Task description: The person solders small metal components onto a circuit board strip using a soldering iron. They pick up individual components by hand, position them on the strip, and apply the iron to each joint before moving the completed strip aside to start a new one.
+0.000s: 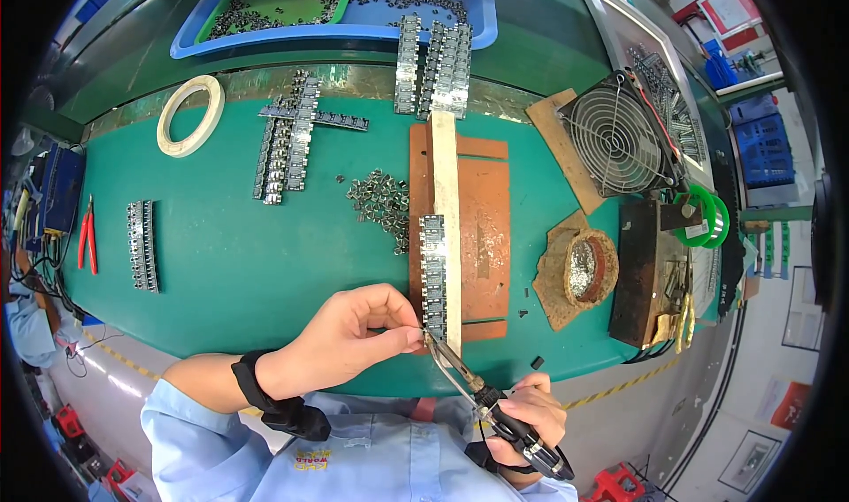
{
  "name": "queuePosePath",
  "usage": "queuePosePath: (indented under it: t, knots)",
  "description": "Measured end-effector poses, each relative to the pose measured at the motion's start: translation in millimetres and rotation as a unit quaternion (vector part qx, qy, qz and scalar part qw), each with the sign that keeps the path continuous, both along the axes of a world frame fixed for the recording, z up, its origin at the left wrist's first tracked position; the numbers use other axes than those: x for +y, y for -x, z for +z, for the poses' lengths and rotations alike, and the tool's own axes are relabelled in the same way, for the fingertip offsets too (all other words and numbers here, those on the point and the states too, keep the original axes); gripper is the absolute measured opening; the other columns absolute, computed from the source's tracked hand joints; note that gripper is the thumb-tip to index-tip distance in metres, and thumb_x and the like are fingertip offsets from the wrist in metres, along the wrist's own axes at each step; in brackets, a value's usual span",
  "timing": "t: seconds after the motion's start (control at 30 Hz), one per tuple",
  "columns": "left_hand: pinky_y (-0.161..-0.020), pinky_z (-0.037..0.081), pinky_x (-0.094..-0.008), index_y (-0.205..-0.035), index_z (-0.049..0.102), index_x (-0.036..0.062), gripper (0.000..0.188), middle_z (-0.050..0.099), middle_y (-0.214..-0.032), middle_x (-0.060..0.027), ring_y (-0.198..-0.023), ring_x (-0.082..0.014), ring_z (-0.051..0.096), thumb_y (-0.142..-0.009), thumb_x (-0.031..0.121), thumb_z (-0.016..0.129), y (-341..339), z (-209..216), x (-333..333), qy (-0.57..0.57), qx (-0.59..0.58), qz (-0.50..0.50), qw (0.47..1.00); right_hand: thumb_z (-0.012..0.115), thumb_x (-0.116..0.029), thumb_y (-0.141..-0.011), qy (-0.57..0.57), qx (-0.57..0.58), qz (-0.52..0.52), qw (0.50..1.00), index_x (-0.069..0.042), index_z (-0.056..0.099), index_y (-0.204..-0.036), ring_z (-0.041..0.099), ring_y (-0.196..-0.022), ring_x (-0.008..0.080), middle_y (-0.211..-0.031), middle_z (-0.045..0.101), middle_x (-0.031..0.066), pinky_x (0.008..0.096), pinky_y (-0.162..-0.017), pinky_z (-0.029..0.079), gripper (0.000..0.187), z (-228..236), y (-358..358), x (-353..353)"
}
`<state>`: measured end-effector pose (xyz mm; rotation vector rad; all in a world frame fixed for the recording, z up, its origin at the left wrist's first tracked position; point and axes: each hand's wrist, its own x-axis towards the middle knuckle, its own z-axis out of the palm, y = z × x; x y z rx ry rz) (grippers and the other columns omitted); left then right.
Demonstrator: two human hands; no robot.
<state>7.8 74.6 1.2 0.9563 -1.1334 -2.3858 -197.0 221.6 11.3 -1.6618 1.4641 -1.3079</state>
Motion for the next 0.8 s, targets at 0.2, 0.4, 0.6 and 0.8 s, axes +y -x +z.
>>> queuePosePath:
  t: [0.2, 0.4, 0.6, 0.8]
  knots:
    - [-0.074, 0.047, -0.0232, -0.089, 0.051, 0.0003, 0.006, 0.059, -0.087, -0.0044, -0.082, -0.0103, 0.057, -0.085, 0.004, 0.054, -0.4, 0.3, -0.3, 0.000, 0.000, -0.004, 1.000, 0.075, -0.021, -0.060, -0.003, -0.001, 0.003, 1.000, -0.004, 0.060, -0.093, 0.058, -0.055, 0.0176, -0.065, 0.063, 0.0057, 0.0325, -0.066, 0.041, 0.039, 0.1, 0.1, 0.1]
    - [-0.075, 0.047, -0.0239, -0.089, 0.051, -0.0004, 0.008, 0.059, -0.086, -0.0053, -0.083, -0.0110, 0.057, -0.085, 0.006, 0.055, -0.3, -1.6, 0.6, 0.000, -0.001, 0.000, 1.000, 0.075, -0.020, -0.061, -0.002, -0.005, 0.012, 1.000, -0.003, 0.060, -0.093, 0.058, -0.055, 0.0188, -0.065, 0.063, 0.0067, 0.0337, -0.065, 0.043, 0.039, 1.4, 0.9, -0.1]
    - [-0.075, 0.046, -0.0234, -0.089, 0.051, 0.0003, 0.006, 0.058, -0.087, -0.0045, -0.082, -0.0103, 0.057, -0.086, 0.004, 0.054, -0.8, -1.2, 0.1, 0.009, -0.002, -0.008, 1.000, 0.075, -0.020, -0.062, 0.007, -0.009, 0.013, 1.000, -0.002, 0.060, -0.092, 0.058, -0.054, 0.0191, -0.064, 0.063, 0.0070, 0.0337, -0.066, 0.043, 0.038, 1.3, 1.4, 2.0]
    - [-0.075, 0.046, -0.0233, -0.089, 0.050, 0.0002, 0.006, 0.058, -0.088, -0.0044, -0.082, -0.0099, 0.057, -0.086, 0.004, 0.054, -1.2, -4.0, 0.6, 0.005, 0.006, -0.006, 1.000, 0.075, -0.019, -0.062, 0.010, 0.002, 0.020, 1.000, -0.002, 0.060, -0.092, 0.058, -0.054, 0.0189, -0.064, 0.063, 0.0071, 0.0336, -0.067, 0.044, 0.038, 2.6, 1.7, 1.8]
